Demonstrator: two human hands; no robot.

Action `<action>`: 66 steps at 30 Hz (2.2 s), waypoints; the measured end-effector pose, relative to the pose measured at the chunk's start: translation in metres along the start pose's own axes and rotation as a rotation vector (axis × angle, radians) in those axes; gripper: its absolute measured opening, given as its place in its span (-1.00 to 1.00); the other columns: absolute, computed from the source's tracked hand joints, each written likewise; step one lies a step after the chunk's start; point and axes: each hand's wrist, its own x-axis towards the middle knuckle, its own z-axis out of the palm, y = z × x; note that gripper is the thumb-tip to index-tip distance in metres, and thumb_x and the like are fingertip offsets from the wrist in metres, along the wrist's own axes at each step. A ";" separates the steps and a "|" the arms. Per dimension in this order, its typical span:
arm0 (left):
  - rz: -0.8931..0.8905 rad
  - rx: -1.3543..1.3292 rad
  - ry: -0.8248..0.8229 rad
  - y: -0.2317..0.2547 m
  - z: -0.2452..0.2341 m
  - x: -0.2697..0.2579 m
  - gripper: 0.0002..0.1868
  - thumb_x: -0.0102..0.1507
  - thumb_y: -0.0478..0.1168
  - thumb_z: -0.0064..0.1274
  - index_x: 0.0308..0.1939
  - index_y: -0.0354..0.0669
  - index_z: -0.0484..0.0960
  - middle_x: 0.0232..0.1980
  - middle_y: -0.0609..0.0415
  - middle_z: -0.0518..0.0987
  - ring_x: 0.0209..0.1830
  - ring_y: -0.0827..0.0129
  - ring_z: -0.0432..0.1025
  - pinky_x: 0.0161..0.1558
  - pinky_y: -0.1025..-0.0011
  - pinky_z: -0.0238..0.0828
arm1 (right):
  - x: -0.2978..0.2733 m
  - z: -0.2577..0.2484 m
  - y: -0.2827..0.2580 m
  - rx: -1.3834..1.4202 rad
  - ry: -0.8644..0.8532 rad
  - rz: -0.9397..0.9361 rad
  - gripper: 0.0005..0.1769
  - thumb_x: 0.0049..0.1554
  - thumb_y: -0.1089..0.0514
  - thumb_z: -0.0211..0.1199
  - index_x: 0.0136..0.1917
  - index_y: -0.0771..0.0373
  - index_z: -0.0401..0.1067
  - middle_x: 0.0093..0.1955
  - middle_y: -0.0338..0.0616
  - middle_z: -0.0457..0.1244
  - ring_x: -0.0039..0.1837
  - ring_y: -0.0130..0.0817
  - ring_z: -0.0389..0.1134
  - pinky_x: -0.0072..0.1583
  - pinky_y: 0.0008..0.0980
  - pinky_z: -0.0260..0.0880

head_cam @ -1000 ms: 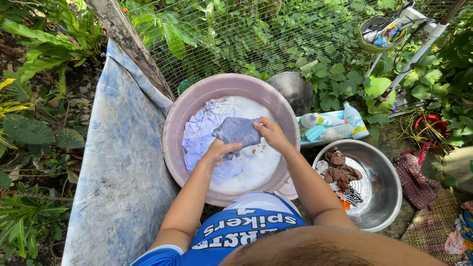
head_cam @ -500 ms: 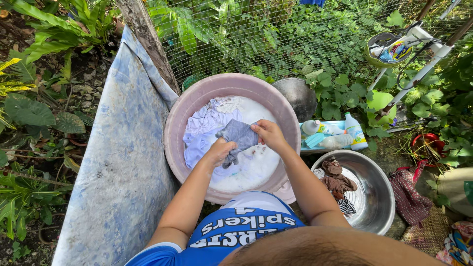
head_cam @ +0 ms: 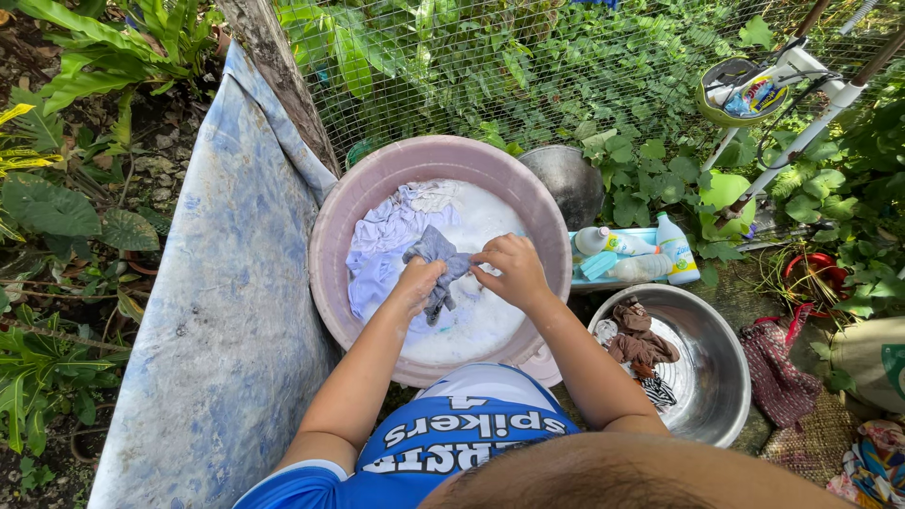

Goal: The person washes clothes in a basin with soapy water, rubbing the fabric together with their hands before placing the items into a separate metal bowl.

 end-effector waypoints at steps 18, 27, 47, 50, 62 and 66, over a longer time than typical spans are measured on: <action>-0.012 0.157 -0.023 0.000 0.001 -0.007 -0.73 0.19 -0.29 -0.04 -0.14 -0.49 0.49 -0.39 -0.11 0.50 -0.67 0.14 0.43 -0.70 0.26 0.27 | -0.054 0.033 0.086 1.049 -0.077 0.932 -0.72 0.12 0.06 0.34 0.00 0.29 0.58 -0.06 -0.29 0.40 0.03 -0.50 0.42 0.21 -0.41 0.42; -0.056 0.067 -0.040 -0.006 -0.001 -0.007 -0.72 0.16 -0.33 -0.03 -0.12 -0.52 0.52 -0.34 -0.11 0.53 -0.63 0.15 0.45 -0.63 0.16 0.46 | -0.063 0.018 0.067 1.129 -0.160 0.904 -0.65 0.25 0.04 0.24 0.14 0.35 0.56 -0.05 -0.23 0.34 0.08 -0.43 0.34 0.30 -0.30 0.38; -0.089 0.077 -0.007 -0.030 -0.020 0.022 -0.61 0.28 -0.03 0.07 -0.06 -0.33 0.50 -0.33 0.05 0.59 -0.66 0.28 0.43 -0.68 0.27 0.43 | -0.224 0.070 0.170 0.682 0.103 1.903 0.22 0.08 -0.75 -0.41 0.36 0.32 0.40 0.44 0.08 0.19 0.43 0.05 0.09 0.44 0.19 -0.03; 0.081 0.088 -0.082 -0.036 -0.021 0.031 -0.48 0.48 0.02 0.12 0.11 -0.51 0.61 -0.14 0.02 0.66 -0.36 0.48 0.55 -0.36 0.47 0.55 | -0.220 0.053 0.158 0.613 -0.008 1.738 0.28 0.15 -0.71 -0.48 0.16 0.48 0.56 0.47 0.22 0.17 0.49 0.08 0.06 0.45 0.19 -0.09; -0.033 0.257 -0.332 -0.039 0.018 0.019 -0.38 0.41 0.20 -0.05 0.31 -0.23 0.50 0.11 0.08 0.60 0.00 0.44 0.48 0.02 0.39 0.46 | -0.091 0.103 0.123 0.968 -0.159 1.178 -0.43 0.22 -0.24 0.11 0.05 0.32 0.58 -0.02 -0.13 0.43 -0.02 -0.37 0.39 0.07 -0.32 0.36; -0.167 0.158 -0.316 -0.047 0.008 0.015 -0.43 0.40 0.15 -0.08 0.31 -0.19 0.44 0.02 0.00 0.59 -0.16 0.28 0.49 -0.12 0.20 0.48 | -0.089 0.112 0.124 1.018 0.070 1.076 -0.60 0.29 -0.06 0.21 0.09 0.36 0.51 -0.13 -0.24 0.31 -0.15 -0.46 0.23 -0.11 -0.39 0.22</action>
